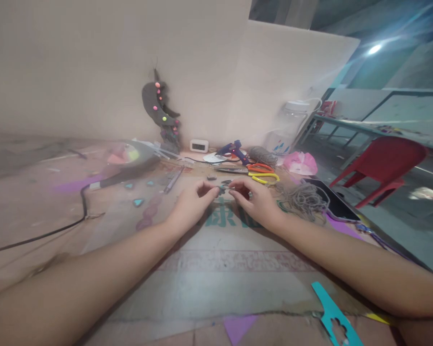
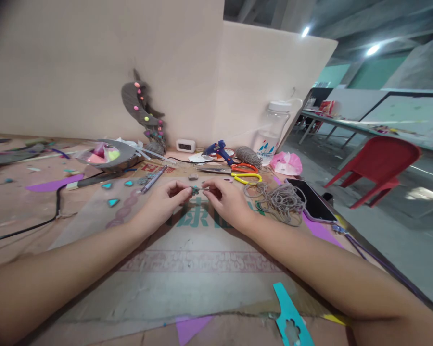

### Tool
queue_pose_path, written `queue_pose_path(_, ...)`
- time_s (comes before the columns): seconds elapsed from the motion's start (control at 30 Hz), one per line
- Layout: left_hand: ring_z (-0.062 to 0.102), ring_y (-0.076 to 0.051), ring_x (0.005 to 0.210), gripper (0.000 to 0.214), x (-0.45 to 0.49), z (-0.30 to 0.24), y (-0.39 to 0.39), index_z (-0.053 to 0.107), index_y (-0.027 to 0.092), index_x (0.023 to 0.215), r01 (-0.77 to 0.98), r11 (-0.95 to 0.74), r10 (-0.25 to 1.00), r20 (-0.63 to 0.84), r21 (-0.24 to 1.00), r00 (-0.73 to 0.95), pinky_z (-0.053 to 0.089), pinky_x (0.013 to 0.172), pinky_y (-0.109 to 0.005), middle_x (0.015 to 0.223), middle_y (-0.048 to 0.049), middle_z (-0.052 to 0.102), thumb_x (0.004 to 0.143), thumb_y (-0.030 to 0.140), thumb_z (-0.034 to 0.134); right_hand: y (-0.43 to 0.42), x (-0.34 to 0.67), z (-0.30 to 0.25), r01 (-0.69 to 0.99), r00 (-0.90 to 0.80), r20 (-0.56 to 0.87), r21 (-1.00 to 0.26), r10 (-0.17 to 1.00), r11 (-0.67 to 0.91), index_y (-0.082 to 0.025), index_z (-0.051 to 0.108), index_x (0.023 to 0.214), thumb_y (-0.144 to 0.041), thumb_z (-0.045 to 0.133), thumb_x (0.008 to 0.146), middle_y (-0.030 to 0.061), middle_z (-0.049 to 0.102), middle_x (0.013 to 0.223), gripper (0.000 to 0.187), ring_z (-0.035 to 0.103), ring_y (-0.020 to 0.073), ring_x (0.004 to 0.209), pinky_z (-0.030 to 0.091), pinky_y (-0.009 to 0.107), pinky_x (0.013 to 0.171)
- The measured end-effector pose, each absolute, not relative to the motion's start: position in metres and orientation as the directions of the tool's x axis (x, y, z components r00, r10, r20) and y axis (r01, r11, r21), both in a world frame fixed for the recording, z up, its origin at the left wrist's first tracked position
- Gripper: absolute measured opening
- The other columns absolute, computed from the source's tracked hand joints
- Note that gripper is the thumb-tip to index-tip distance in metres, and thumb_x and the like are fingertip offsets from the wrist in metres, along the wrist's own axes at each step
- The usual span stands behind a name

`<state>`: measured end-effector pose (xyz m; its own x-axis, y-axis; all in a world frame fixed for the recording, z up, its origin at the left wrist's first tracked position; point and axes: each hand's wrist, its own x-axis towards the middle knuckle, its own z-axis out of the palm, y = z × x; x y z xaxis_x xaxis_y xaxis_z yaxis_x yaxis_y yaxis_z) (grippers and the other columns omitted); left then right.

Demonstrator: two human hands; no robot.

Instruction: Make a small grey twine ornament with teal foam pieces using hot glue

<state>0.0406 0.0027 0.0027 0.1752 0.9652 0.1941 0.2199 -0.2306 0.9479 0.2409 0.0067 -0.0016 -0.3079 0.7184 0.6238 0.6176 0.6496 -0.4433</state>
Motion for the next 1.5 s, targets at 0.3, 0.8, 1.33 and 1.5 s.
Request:
queue_pose_path(0.3, 0.062, -0.019, 0.082, 0.022, 0.0405, 0.0003, 0.0032, 0.067, 0.018, 0.084, 0.218, -0.264, 0.956, 0.226, 0.939, 0.185, 0.045, 0.076, -0.031, 0.085, -0.0037, 0.070, 0.085, 0.040, 0.063, 0.0008, 0.2403, 0.0048, 0.602, -0.352, 0.661, -0.382, 0.662, 0.701, -0.020, 0.070, 0.089, -0.025, 0.059, 0.093, 0.0043, 0.073, 0.082, 0.013, 0.062, 0.0160, 0.069, 0.049, 0.029, 0.066)
queue_pose_path(0.8, 0.059, -0.016, 0.074, 0.020, 0.0417, 0.0062, 0.0001, 0.065, 0.017, 0.081, 0.199, -0.232, 0.963, 0.196, 0.952, 0.184, 0.043, 0.070, -0.029, 0.079, -0.0026, 0.067, 0.083, 0.037, 0.064, 0.0018, 0.2392, 0.0032, 0.582, -0.324, 0.585, -0.496, 0.744, 0.644, -0.020, 0.065, 0.101, -0.028, 0.060, 0.093, -0.0003, 0.061, 0.072, 0.012, 0.057, 0.0150, 0.066, 0.046, 0.027, 0.063)
queue_pose_path(1.33, 0.060, -0.017, 0.075, 0.023, 0.0415, 0.0015, 0.0026, 0.066, 0.018, 0.081, 0.193, -0.250, 0.960, 0.216, 0.949, 0.181, 0.044, 0.071, -0.029, 0.080, -0.0029, 0.068, 0.083, 0.041, 0.064, 0.0016, 0.2387, 0.0037, 0.597, -0.324, 0.635, -0.438, 0.702, 0.672, -0.020, 0.066, 0.093, -0.023, 0.059, 0.093, 0.0030, 0.067, 0.080, 0.007, 0.059, 0.0155, 0.068, 0.046, 0.028, 0.063)
queue_pose_path(1.5, 0.060, -0.017, 0.074, 0.023, 0.0413, 0.0039, 0.0005, 0.066, 0.018, 0.080, 0.196, -0.244, 0.960, 0.207, 0.950, 0.189, 0.045, 0.070, -0.029, 0.079, -0.0031, 0.069, 0.083, 0.041, 0.064, 0.0005, 0.2394, 0.0061, 0.606, -0.342, 0.636, -0.412, 0.691, 0.680, -0.020, 0.067, 0.087, -0.023, 0.058, 0.093, 0.0032, 0.069, 0.078, 0.011, 0.061, 0.0165, 0.070, 0.047, 0.028, 0.067)
